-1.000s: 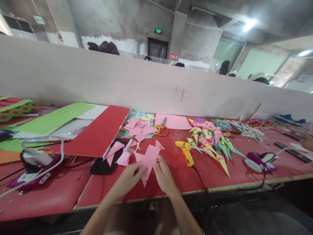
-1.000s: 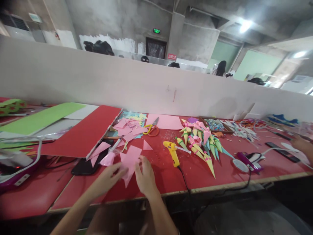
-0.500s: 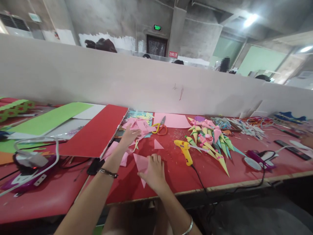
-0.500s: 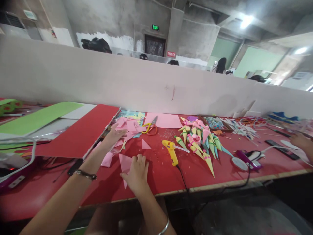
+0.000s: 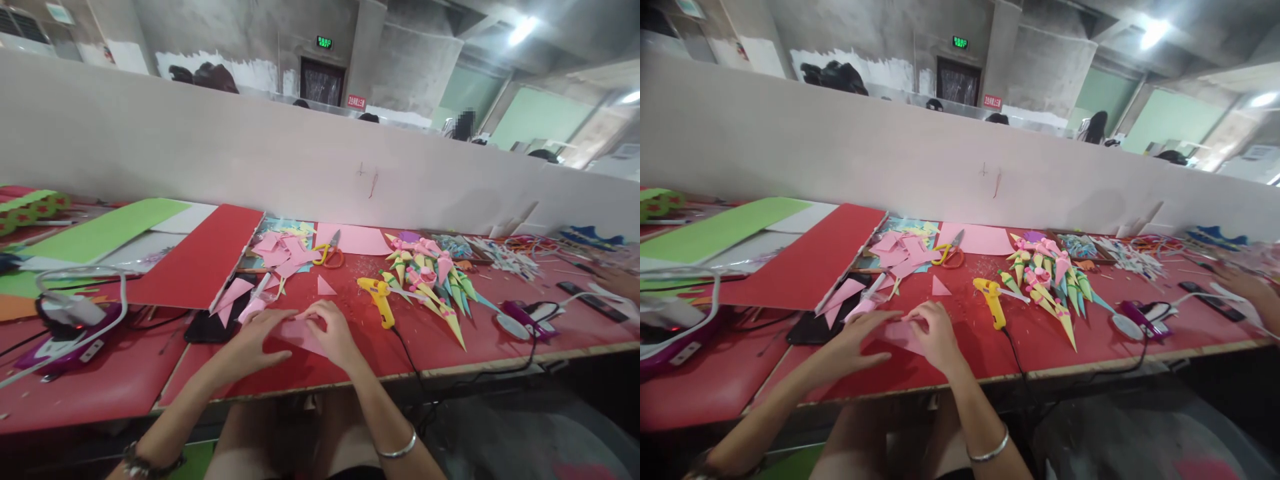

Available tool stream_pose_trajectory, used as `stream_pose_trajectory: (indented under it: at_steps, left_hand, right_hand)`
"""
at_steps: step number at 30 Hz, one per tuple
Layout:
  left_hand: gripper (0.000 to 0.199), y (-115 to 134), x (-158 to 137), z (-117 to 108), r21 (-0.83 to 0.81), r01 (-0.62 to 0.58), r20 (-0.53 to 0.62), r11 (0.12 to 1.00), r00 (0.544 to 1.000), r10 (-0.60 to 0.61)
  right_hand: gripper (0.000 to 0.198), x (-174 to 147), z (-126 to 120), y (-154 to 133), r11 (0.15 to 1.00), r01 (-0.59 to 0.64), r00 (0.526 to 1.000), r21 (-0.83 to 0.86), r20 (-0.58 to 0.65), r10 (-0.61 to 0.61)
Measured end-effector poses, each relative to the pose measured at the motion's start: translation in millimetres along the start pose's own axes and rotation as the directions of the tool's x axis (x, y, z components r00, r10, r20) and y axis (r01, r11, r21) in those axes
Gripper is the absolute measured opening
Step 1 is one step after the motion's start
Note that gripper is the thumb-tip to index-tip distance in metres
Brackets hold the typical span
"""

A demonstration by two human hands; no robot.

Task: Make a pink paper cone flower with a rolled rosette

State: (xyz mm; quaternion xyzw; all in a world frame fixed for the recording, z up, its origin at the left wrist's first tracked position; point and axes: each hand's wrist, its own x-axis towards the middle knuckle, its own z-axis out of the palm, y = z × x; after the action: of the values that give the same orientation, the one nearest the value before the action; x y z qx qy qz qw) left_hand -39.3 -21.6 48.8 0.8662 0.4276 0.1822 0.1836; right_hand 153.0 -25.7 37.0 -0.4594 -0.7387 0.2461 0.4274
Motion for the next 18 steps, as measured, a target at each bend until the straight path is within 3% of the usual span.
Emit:
stream_pose_trajectory:
  at_steps: [4, 11, 15, 18]
  left_hand:
    - [0.037, 5, -11, 8, 0.145, -0.186, -0.032, 0.972, 0.981, 0.192]
    - [0.021, 20, -15, 28, 0.382, -0.378, -0.165, 0.843, 0.87, 0.465]
    - [0.023, 26, -16, 34, 0.429, -0.398, -0.163, 0.811, 0.849, 0.502]
    - [0.021, 31, -16, 35, 0.405, -0.417, -0.106, 0.813, 0.862, 0.495]
  right_hand:
    - [0.022, -8, -19, 0, 0.983, 0.095, 0.994, 0.154, 0.046, -0.103]
    - [0.017, -28, -26, 7, 0.986, 0.128, 0.991, 0.103, -0.055, -0.123]
    - [0.016, -45, -31, 15, 0.988, 0.106, 0.987, 0.109, -0.135, -0.091]
    - [0.018, -58, -36, 23, 0.989, 0.062, 0.981, 0.133, -0.191, -0.036]
